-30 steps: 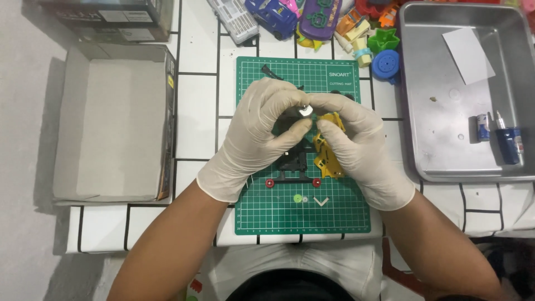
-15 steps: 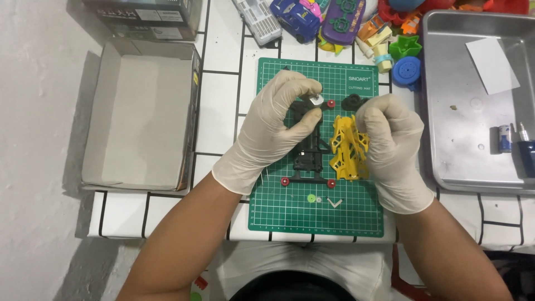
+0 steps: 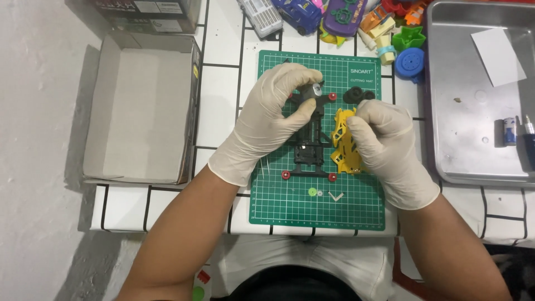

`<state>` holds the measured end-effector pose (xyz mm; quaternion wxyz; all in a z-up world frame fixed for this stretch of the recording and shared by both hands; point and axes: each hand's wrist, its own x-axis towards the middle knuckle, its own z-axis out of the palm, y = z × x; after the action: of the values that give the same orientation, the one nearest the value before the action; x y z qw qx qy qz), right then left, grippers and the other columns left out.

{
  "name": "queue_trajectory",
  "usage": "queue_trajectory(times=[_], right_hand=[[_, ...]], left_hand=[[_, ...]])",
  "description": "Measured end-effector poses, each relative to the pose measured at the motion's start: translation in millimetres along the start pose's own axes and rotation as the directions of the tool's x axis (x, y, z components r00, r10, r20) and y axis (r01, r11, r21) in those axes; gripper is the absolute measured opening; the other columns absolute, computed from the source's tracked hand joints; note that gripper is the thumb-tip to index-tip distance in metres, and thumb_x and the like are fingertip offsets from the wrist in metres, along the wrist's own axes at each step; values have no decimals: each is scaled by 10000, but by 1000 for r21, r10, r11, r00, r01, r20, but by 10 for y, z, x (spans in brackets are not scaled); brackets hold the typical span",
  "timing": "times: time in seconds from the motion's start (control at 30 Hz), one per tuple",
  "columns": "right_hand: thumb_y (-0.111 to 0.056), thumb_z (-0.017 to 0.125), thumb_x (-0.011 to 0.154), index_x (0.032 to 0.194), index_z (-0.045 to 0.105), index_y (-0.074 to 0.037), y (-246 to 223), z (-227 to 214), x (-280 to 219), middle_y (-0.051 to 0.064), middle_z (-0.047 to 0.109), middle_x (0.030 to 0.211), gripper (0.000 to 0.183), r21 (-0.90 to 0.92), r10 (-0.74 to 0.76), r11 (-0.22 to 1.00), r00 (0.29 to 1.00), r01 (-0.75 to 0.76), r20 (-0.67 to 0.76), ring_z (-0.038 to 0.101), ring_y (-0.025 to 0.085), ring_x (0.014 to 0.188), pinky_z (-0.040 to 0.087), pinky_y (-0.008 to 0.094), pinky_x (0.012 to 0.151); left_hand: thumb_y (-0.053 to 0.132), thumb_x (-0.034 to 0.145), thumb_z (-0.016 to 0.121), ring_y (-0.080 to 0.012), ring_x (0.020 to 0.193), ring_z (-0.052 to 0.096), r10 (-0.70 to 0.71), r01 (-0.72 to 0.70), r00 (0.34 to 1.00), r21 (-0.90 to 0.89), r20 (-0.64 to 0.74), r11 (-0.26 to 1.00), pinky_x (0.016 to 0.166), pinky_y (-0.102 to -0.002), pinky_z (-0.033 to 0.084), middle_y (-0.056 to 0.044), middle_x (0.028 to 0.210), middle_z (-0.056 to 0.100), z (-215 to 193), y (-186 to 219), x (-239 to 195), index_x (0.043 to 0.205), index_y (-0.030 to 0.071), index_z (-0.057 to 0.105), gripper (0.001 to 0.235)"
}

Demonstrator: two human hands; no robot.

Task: Assembling a small plastic toy car chassis by fitting and snapping together various components.

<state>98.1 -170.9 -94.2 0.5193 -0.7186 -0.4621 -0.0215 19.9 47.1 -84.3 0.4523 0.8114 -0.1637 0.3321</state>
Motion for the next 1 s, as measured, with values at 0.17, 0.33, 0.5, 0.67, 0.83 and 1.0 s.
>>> queue_trajectory(times=[0.17,0.33,0.5,0.67,0.83,1.0], right_hand=[[-212,588,1065,733,421,-95,37,13,-14,-5,373,682,389,-19,27,999,999,-28,-44,324,135,626,276,299,594],[-37,643,1024,964,580,-28,15,-2,47,72,588,888,87,-128,15,991,997,-24,-72,542,198,825,453,342,796],[14,734,965,1159,582,-9,-62,32,91,134,600,1118,247,-180,-94,980,995,85,-41,591,296,1092,490,415,1005],[-57,793,915,1229,580,-63,-94,93,67,98,639,1128,380,-42,49,998,998,-51,-40,629,227,1070,510,370,1013],[-118,798,925,1256,578,-68,-93,127,21,107,665,1144,401,43,79,996,995,-76,-62,678,225,1076,541,372,1030],[-65,786,940,1258,572,-67,-45,170,5,102,646,1156,384,155,59,987,992,-41,-114,670,205,1043,554,349,1025]], left_hand=[[-59,937,682,-198,965,684,-4,3,1000,40,17,999,991,-380,517,-32,1053,687,13,-6,-51,1336,112,541,456],[-25,1012,635,-171,1073,658,-163,167,986,-163,37,972,1021,-306,560,-31,1155,668,42,60,-130,1459,166,466,515],[-67,1049,594,-134,1074,629,-239,249,968,-432,79,867,1039,-289,547,-5,1145,648,99,161,-133,1574,218,377,635],[-7,1066,643,-164,1153,662,-228,234,971,-515,76,825,1131,-329,580,-43,1189,672,121,220,-120,1577,196,391,605],[19,1056,677,-167,1142,673,-261,264,961,-598,94,757,1154,-338,580,-48,1189,684,167,218,-121,1573,173,400,606],[20,1041,695,-166,1122,678,-304,306,945,-641,118,704,1115,-330,594,-42,1177,682,188,225,-126,1574,180,400,630]])
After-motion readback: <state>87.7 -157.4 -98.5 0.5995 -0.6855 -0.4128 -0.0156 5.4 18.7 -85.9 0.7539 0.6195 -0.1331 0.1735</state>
